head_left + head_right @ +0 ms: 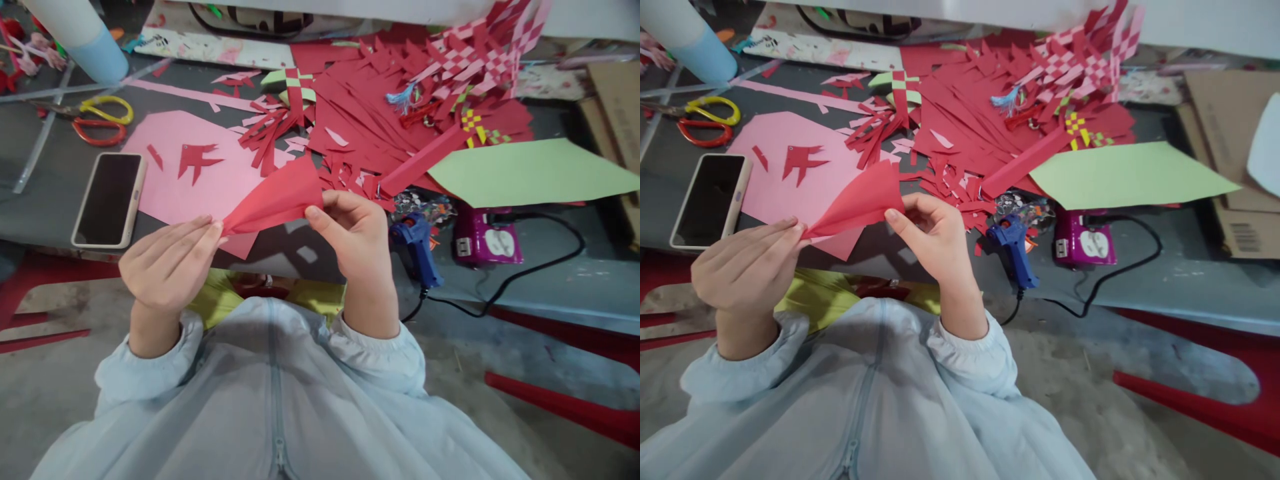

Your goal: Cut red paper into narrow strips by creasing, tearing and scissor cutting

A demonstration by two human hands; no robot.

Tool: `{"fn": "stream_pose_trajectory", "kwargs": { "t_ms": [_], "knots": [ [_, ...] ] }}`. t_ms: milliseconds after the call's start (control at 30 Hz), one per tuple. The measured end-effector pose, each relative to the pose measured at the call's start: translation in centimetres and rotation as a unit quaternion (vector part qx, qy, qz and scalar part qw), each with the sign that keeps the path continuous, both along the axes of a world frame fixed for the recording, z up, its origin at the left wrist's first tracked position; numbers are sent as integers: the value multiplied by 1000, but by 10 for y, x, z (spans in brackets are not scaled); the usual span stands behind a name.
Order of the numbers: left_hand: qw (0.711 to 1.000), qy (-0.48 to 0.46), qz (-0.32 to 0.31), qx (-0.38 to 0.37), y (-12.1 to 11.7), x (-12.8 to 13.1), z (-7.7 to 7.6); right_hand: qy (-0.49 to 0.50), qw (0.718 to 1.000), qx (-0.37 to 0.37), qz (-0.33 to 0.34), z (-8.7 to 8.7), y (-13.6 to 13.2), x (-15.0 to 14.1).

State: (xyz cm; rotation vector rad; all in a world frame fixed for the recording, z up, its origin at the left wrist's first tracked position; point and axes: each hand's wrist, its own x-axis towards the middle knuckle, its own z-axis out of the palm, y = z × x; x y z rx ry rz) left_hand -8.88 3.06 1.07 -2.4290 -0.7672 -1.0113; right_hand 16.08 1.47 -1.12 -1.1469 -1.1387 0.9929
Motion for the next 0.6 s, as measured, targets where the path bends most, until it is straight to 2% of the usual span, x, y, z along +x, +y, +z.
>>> {"fn": "stream_pose_trajectory", "kwargs": {
  "t_ms": [167,433,600],
  "knots": [
    [998,-33,-2,-59,-1,0,-3,-30,999,23,-27,-6,1,0],
    [967,-35,14,-254,-1,-6,8,-89,992,74,-50,-3,2,0],
    [959,-38,61,-274,-3,0,12,-139,983,77,-88,-7,3,-2]
  ]
}}
